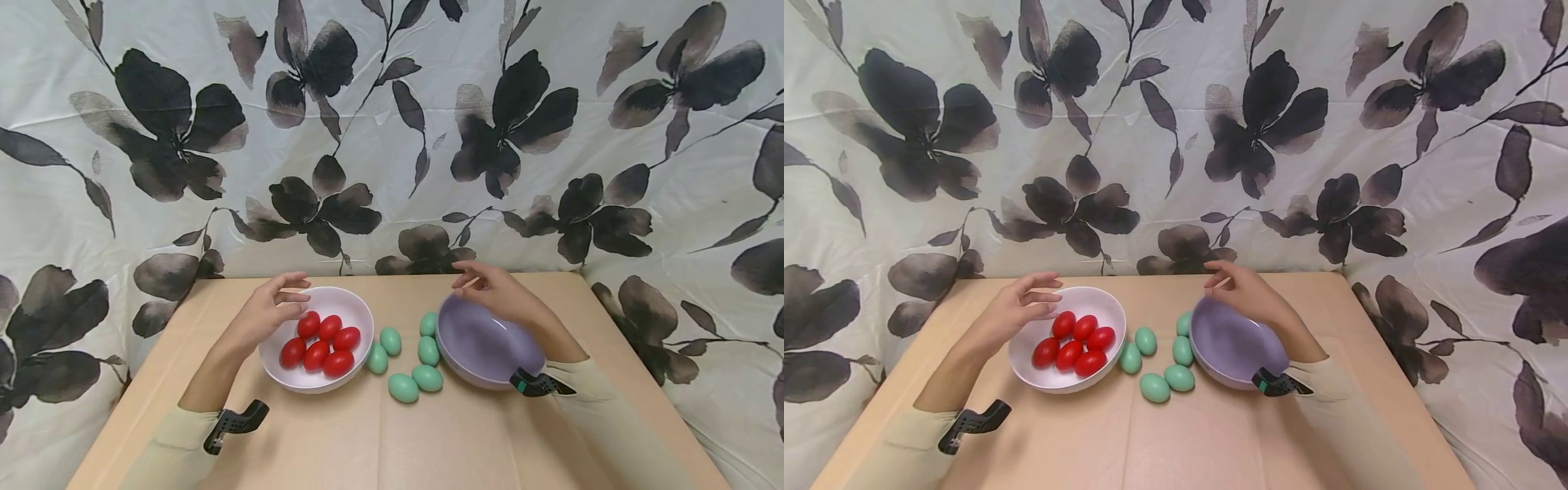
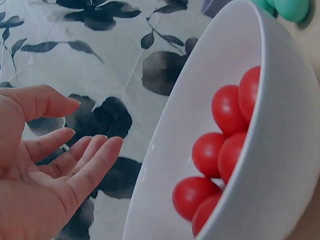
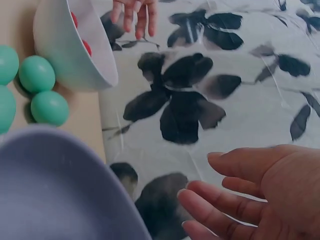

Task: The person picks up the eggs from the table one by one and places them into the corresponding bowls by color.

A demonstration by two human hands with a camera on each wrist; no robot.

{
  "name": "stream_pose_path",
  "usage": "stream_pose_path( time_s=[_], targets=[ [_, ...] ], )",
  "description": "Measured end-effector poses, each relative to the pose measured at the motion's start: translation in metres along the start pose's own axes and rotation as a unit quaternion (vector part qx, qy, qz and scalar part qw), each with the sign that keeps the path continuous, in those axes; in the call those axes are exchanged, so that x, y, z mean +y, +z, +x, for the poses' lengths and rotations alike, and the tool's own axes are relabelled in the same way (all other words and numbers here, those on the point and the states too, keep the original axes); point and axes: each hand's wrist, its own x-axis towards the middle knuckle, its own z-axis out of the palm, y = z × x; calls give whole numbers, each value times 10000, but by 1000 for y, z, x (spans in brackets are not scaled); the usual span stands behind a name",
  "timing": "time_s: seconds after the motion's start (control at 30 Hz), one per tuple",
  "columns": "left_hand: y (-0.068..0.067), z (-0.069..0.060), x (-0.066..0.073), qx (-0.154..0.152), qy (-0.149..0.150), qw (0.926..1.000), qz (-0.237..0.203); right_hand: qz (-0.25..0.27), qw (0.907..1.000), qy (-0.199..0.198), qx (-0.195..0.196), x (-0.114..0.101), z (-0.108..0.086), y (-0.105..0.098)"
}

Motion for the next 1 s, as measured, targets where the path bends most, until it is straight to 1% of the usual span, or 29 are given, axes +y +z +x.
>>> stream_pose_path(
  time_s=[0.13,0.27,0.5,0.67,0.73,0.87,1.0],
  targets=[
    [9,4,5,-99,83,9999,-69,230,9993,219,174,16,-9,-8],
    [18,8,10,-210,130,9996,-119,216,9987,330,319,34,-20,-16],
    [31,14,14,-323,153,9993,-53,119,9983,365,446,64,-36,-27],
    [41,17,16,-433,188,9988,-150,100,9970,480,599,77,-49,-34],
    [46,18,17,-484,160,9985,-201,66,9965,504,666,82,-55,-36],
    [53,19,20,-567,143,9981,-211,-49,9956,458,812,95,-63,-39],
    [60,20,21,-618,238,9976,-187,-153,9953,359,891,106,-67,-41]
  ],
)
